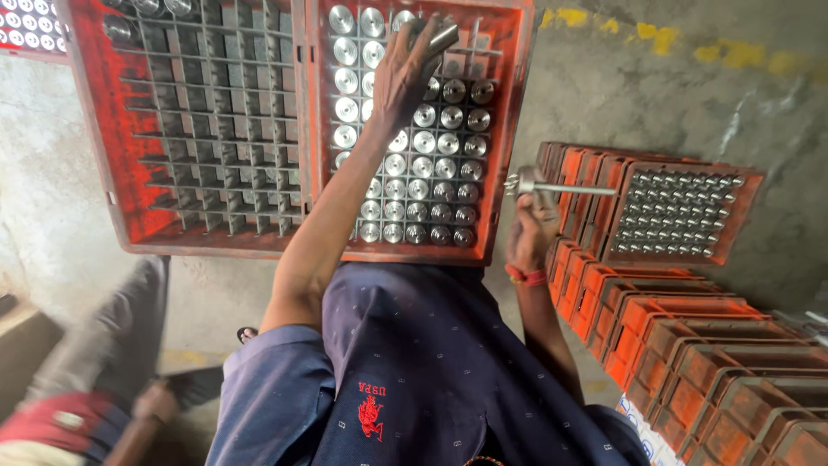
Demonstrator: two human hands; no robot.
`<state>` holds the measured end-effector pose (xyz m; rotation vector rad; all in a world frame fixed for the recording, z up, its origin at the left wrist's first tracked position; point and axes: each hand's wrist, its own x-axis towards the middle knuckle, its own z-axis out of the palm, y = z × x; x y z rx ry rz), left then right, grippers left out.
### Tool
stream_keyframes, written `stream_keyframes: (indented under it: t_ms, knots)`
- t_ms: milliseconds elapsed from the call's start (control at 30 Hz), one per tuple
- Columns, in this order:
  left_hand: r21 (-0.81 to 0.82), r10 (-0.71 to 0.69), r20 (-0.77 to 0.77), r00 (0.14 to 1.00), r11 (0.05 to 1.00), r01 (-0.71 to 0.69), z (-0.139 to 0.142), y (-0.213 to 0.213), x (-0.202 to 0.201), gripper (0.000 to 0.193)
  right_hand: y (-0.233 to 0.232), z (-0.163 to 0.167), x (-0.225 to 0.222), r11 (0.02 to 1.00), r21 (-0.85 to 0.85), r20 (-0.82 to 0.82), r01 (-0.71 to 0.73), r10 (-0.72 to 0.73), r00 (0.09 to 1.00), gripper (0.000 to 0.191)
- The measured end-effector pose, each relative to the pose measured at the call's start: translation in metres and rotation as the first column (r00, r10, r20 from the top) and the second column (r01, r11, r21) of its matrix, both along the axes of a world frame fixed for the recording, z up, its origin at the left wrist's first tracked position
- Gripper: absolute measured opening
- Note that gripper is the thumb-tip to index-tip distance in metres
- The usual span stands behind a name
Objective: The person picks cup-shaped metal components from a divided orange crate, inserts a metal rod tool into each component, and places the assembled parts into the grid compartments of the crate, working through the tray one part at a time and repositioning crates as sections fill.
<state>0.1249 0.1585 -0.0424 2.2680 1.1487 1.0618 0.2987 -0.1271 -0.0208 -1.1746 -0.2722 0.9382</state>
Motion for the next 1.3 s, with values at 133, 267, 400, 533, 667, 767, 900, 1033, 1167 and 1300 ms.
stream_keyframes:
  t_ms: [133, 267, 400, 533, 667, 767, 900, 1033, 1167, 1300]
  knots:
    - [-0.139, 0.049, 0.067, 0.997, 0.990, -0.039, -0.002, -0.007, -0.005, 0.049, -0.004, 0.000, -0.019, 0.996, -0.024, -0.089, -0.084, 0.082, 0.993, 0.058]
    - [-0.326, -0.002, 0.183, 0.983, 0.943, 0.063, 0.004, -0.031, -0.050, 0.046, -0.006, 0.013, -0.034, 0.988, -0.025, -0.059, -0.155, 0.153, 0.986, 0.056]
    - [-0.228, 0.329, -0.076, 0.941, 0.913, -0.338, 0.027, -0.013, -0.141, 0.037, -0.011, 0.020, -0.042, 0.975, -0.165, -0.072, -0.151, 0.140, 0.987, 0.050]
    - [0.045, 0.583, -0.243, 0.775, 0.805, -0.591, 0.047, 0.048, -0.231, 0.052, -0.024, 0.015, -0.044, 0.977, -0.137, -0.079, -0.165, 0.155, 0.985, 0.051]
    - [0.058, 0.609, -0.389, 0.692, 0.766, -0.641, 0.048, 0.086, -0.263, 0.065, -0.031, 0.011, -0.052, 0.969, -0.113, -0.036, -0.218, 0.215, 0.976, 0.054]
    - [-0.141, 0.546, -0.434, 0.717, 0.745, -0.652, 0.050, 0.100, -0.256, 0.051, -0.032, 0.014, -0.061, 0.952, -0.204, -0.010, -0.229, 0.231, 0.973, 0.052]
    - [0.023, 0.550, -0.382, 0.742, 0.809, -0.587, 0.062, 0.095, -0.262, 0.054, -0.046, 0.016, -0.065, 0.938, -0.259, 0.002, -0.230, 0.238, 0.971, 0.054]
    - [0.072, 0.473, -0.101, 0.876, 0.881, -0.467, 0.095, 0.037, -0.300, 0.053, -0.065, 0.013, -0.062, 0.945, -0.245, 0.059, -0.215, 0.236, 0.970, 0.057]
    - [-0.483, 0.443, 0.581, 0.683, 0.863, -0.148, 0.088, -0.042, -0.270, 0.044, -0.049, 0.013, -0.070, 0.916, -0.278, 0.009, -0.291, 0.305, 0.952, 0.056]
    - [-0.836, 0.666, 0.548, 0.506, 0.467, 0.289, 0.058, -0.127, -0.168, 0.029, -0.012, 0.035, -0.090, 0.839, -0.239, -0.046, -0.489, 0.493, 0.869, 0.060]
